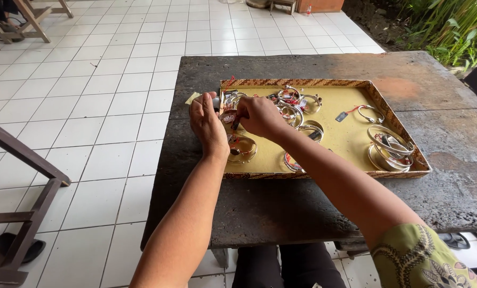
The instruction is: Inspecting and polishing metal bracelets from a tray using a small cloth
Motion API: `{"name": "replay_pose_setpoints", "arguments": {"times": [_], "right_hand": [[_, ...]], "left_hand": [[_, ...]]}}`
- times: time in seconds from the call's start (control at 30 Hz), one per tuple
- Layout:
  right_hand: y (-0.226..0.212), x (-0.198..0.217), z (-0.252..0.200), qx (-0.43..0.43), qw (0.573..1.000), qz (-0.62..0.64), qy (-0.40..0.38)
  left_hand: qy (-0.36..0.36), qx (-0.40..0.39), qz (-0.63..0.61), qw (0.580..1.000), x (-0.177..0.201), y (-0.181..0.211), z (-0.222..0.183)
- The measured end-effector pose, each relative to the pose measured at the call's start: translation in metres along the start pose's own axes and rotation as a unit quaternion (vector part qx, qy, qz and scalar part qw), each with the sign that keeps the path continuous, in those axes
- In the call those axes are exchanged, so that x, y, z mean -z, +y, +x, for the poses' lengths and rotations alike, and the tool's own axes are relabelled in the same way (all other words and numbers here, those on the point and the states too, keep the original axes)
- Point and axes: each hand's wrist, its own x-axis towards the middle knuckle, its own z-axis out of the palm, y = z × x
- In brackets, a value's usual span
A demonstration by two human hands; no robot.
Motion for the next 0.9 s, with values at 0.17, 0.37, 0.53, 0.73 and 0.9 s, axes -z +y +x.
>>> {"name": "replay_pose_setpoints", "arguments": {"times": [0.17,0.37,0.53,0.73,0.9], "right_hand": [[0.026,-0.003,0.009,0.009,0.995,0.013,0.095],[0.031,0.05,-0.018,0.037,0.983,0.04,0.177],[0.014,0.094,-0.055,0.169,0.958,0.003,0.23],[0.016,0.119,-0.096,0.283,0.923,-0.055,0.253],[0.042,0.115,-0.106,0.093,0.943,0.199,0.249]], "left_hand": [[-0.013,0.003,-0.005,1.0,0.002,-0.007,0.001],[-0.152,0.132,-0.015,0.979,0.002,0.005,-0.004],[-0.316,0.257,-0.1,0.908,-0.007,-0.007,-0.011],[-0.407,0.21,-0.097,0.884,-0.018,-0.003,-0.032],[-0.37,0.13,-0.077,0.917,-0.022,-0.024,-0.039]]}}
